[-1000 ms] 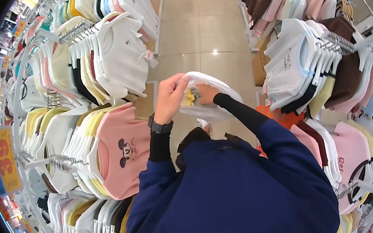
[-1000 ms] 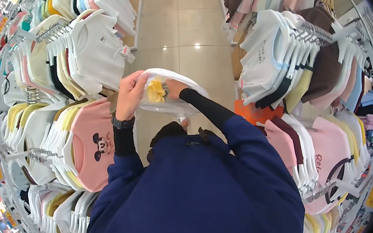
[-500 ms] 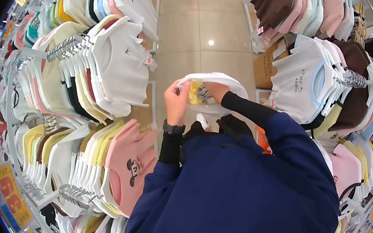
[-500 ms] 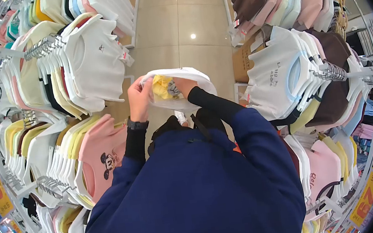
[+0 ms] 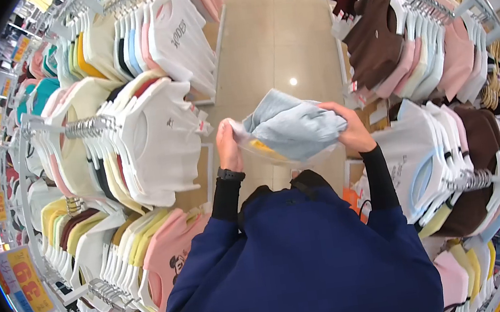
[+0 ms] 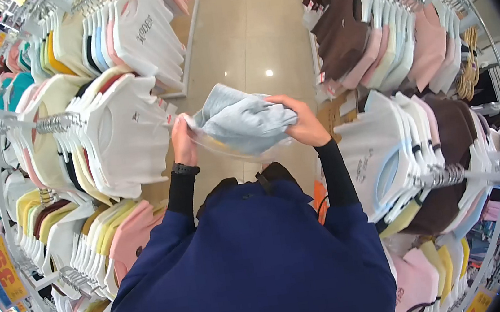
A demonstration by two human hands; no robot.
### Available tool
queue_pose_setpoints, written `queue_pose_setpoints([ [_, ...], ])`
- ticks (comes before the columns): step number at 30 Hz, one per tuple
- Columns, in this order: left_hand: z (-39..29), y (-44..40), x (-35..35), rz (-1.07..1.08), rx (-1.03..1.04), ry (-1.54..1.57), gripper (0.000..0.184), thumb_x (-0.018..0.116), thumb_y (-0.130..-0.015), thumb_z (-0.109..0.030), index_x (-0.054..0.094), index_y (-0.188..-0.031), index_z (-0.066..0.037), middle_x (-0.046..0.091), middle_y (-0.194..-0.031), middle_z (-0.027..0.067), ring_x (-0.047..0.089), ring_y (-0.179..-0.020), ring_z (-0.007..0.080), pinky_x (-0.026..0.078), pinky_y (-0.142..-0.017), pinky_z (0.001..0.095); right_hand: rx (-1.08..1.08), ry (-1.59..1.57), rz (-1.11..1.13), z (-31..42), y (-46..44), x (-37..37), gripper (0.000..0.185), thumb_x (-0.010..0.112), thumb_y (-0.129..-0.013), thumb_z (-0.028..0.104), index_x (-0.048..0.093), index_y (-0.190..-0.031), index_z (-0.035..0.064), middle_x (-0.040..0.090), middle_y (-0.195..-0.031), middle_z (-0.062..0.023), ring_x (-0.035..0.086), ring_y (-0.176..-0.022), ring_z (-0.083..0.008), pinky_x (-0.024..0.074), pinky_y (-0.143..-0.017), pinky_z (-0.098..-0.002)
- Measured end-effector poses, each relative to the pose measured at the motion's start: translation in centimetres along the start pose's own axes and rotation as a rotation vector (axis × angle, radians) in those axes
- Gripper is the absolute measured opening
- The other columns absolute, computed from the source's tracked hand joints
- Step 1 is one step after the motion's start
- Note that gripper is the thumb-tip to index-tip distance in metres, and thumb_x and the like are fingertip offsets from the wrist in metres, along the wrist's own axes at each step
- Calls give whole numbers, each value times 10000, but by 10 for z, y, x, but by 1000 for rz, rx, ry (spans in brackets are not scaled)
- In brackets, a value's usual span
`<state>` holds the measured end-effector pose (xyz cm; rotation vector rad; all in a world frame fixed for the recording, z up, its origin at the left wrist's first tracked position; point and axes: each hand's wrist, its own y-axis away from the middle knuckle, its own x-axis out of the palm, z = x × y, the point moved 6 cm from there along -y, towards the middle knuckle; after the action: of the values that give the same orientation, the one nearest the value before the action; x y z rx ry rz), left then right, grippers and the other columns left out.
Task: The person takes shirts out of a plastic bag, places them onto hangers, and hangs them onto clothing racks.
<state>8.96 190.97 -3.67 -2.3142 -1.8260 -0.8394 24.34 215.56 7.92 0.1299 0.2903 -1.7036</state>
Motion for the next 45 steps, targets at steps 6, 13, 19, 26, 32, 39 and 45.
queue_pose_setpoints([
  [6, 16, -81, 49, 22, -98, 110, 169, 426, -963, -181, 555, -910, -85, 485, -704, -34, 449, -619, 78, 358, -561, 237, 151, -721, -165, -47, -26, -64, 663, 726, -714, -67, 492, -1319, 74, 560, -1238, -16, 524, -1148, -146, 419, -984, -332],
  [13, -3, -92, 144, 430, -283, 72, 394, 394, -974, -398, 549, -826, -67, 281, -557, -51, 241, -472, 71, 194, -456, 263, 89, -1055, -322, -64, -86, -118, 596, 698, -819, 20, 441, -1354, 78, 540, -1299, -73, 534, -1179, -238, 431, -1011, -416],
  [19, -3, -126, 166, 328, -188, -134, 468, 414, -1012, -422, 511, -1287, -56, 607, -1133, 2, 583, -970, 87, 502, -763, 276, 0, -509, -48, -58, -143, -104, 559, 671, -789, -33, 505, -1316, 49, 555, -1264, -48, 510, -1203, -192, 388, -1026, -341],
  [26, -30, -186, 206, 519, -108, -36, 466, 622, -930, -297, 503, -1256, 14, 619, -1137, 105, 636, -977, 203, 537, -821, 328, -62, -286, 159, -38, -215, -86, 630, 587, -724, -37, 497, -1340, 60, 476, -1361, -101, 448, -1285, -233, 331, -1076, -338],
  [32, -71, -243, 201, 226, -25, 209, 388, 644, -857, -71, 527, -1220, 0, 639, -1065, 111, 642, -939, 206, 534, -811, 333, -31, -1077, 198, -28, -294, -70, 582, 590, -823, 144, 439, -1359, -22, 439, -1386, -124, 415, -1307, -241, 293, -1107, -351],
  [39, -99, -310, 157, 149, 112, 241, 89, 609, -895, -52, 577, -972, -81, 567, -756, -19, 537, -632, 45, 429, -570, 195, 115, -951, -148, -71, -402, -52, 344, 578, -897, 31, 513, -1236, 34, 536, -1275, -93, 512, -1185, -174, 420, -997, -333],
  [45, -79, -327, 133, 11, -47, 372, 308, 593, -956, -272, 524, -1193, -88, 595, -977, 10, 570, -771, 62, 479, -651, 220, 208, -1229, -151, -67, -477, -40, 265, 498, -949, 67, 493, -1207, 126, 575, -1247, -94, 588, -1111, -237, 503, -935, -407],
])
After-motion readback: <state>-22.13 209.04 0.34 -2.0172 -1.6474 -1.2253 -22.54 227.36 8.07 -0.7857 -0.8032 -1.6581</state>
